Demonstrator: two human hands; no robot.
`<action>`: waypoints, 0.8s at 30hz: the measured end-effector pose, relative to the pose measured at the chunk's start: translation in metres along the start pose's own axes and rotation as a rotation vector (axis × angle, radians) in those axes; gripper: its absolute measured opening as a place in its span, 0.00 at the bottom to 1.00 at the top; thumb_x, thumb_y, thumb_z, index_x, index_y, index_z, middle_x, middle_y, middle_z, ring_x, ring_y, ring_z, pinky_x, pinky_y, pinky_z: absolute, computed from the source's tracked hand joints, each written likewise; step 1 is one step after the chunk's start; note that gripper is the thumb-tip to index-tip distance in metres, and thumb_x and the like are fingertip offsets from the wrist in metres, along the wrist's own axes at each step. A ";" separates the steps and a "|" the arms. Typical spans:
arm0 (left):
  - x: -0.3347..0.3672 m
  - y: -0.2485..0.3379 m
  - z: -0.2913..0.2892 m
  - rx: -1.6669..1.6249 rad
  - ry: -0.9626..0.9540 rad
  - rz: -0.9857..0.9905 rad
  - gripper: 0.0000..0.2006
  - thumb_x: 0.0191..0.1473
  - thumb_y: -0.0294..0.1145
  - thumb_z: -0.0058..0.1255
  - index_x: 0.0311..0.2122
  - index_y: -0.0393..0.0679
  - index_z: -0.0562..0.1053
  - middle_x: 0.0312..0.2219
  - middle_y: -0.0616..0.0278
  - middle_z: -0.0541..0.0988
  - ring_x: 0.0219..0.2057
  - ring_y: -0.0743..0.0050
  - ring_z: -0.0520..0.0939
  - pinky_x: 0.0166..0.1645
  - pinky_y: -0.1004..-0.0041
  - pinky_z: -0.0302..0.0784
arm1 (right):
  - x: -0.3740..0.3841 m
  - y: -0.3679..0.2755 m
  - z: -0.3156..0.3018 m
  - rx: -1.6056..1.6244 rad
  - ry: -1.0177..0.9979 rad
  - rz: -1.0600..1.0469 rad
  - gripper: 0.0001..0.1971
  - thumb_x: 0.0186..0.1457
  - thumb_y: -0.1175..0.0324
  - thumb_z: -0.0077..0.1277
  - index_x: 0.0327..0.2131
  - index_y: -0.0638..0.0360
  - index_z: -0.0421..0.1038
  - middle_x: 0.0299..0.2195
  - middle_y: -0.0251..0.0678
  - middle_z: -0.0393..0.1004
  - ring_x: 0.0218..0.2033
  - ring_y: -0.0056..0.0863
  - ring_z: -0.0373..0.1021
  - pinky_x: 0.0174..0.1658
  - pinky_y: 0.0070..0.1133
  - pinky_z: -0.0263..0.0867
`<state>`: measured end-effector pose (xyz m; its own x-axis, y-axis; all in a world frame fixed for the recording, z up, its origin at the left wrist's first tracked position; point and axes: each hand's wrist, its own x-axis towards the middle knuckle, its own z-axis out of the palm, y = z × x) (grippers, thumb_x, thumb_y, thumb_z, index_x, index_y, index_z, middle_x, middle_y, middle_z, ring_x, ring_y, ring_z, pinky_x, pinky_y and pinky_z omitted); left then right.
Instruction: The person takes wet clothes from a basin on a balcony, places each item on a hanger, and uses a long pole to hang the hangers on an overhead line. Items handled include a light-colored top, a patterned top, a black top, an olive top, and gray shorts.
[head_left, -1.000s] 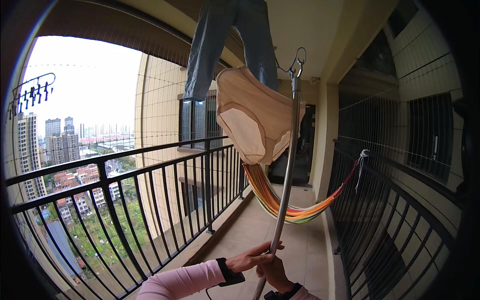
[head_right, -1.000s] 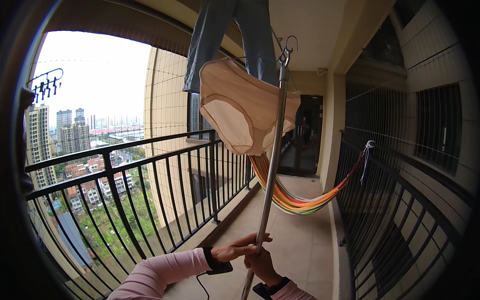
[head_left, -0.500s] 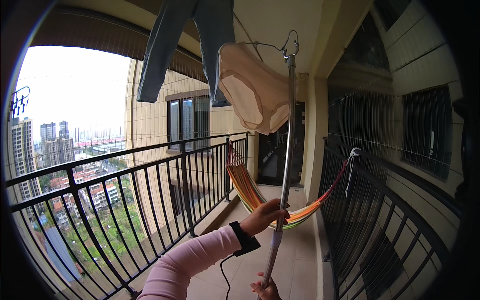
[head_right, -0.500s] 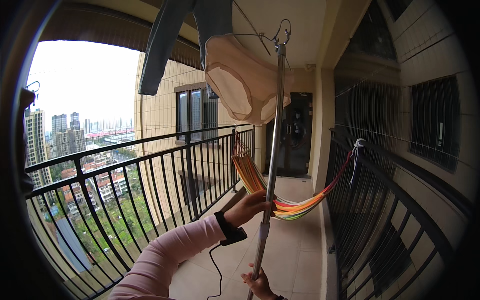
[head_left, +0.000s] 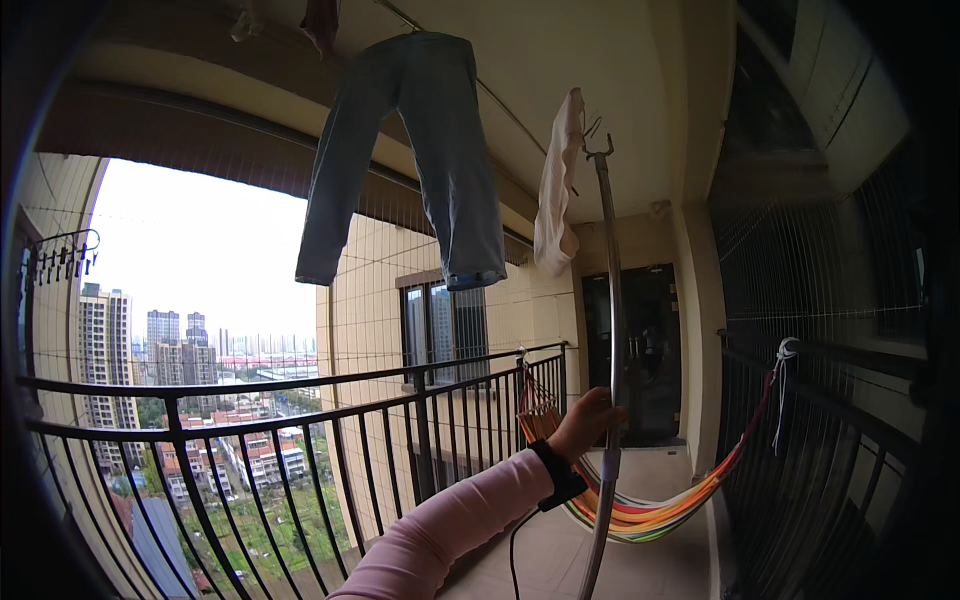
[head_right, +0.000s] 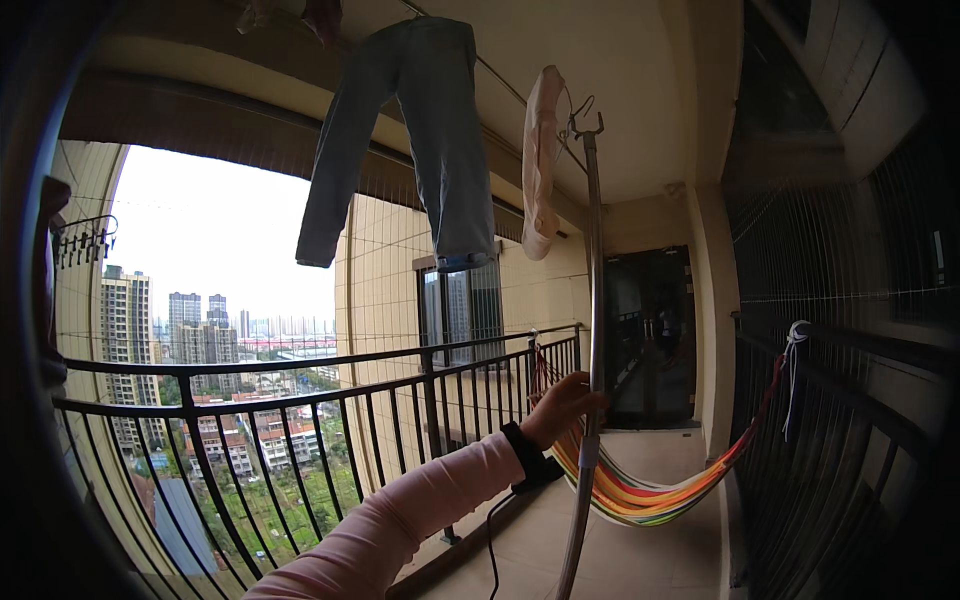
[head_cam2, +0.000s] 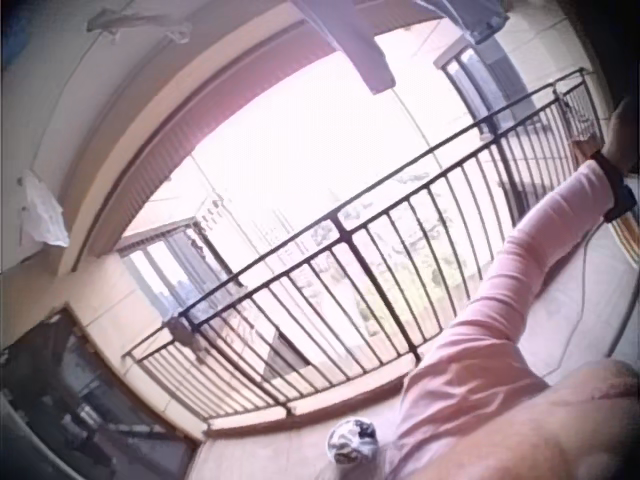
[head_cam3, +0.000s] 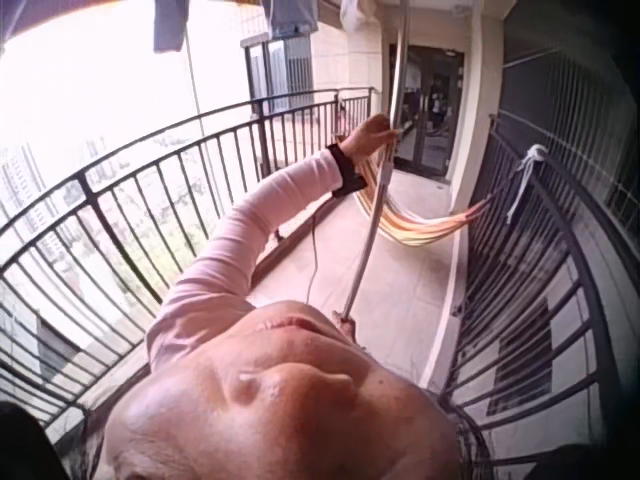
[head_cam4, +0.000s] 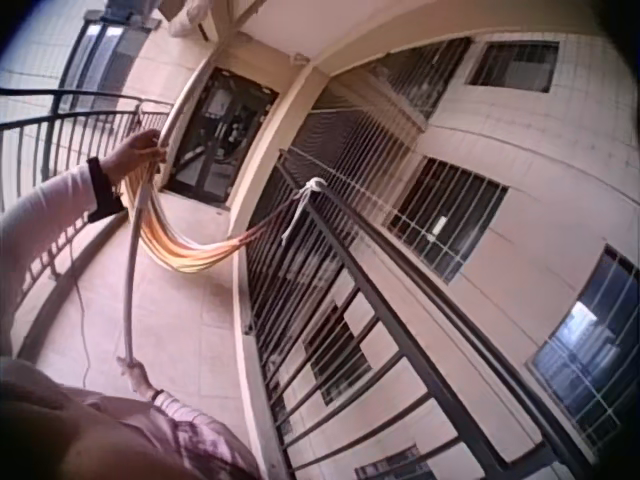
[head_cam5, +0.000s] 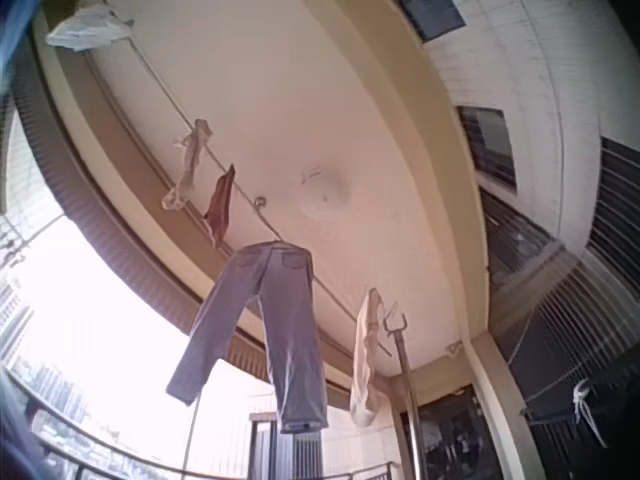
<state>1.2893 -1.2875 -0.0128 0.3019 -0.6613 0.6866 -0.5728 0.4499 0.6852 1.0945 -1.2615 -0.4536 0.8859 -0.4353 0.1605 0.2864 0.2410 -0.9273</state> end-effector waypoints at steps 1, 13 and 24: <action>0.011 -0.009 -0.008 0.014 0.019 0.011 0.11 0.55 0.31 0.51 0.42 0.39 0.68 0.33 0.63 0.76 0.36 0.76 0.77 0.42 0.76 0.74 | 0.016 0.002 0.000 -0.003 -0.005 0.016 0.10 0.54 0.64 0.53 0.27 0.59 0.68 0.16 0.24 0.64 0.19 0.17 0.62 0.23 0.19 0.59; 0.079 -0.083 -0.096 0.124 -0.099 0.004 0.33 0.55 0.25 0.48 0.61 0.51 0.46 0.48 0.55 0.66 0.51 0.66 0.70 0.55 0.64 0.68 | 0.236 -0.072 0.024 0.037 -0.160 -0.151 0.11 0.58 0.60 0.46 0.34 0.56 0.60 0.13 0.22 0.58 0.13 0.14 0.54 0.15 0.15 0.52; 0.017 -0.153 -0.141 0.115 0.180 -0.532 0.41 0.54 0.44 0.51 0.64 0.56 0.37 0.58 0.49 0.54 0.59 0.55 0.60 0.60 0.57 0.60 | 0.488 -0.162 0.069 0.770 -0.681 0.122 0.18 0.62 0.55 0.37 0.44 0.61 0.59 0.19 0.35 0.63 0.14 0.26 0.62 0.18 0.23 0.64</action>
<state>1.4893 -1.2826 -0.0718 0.6904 -0.6619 0.2919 -0.3829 0.0080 0.9237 1.5061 -1.4527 -0.2019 0.8747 0.1546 0.4593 0.1242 0.8445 -0.5209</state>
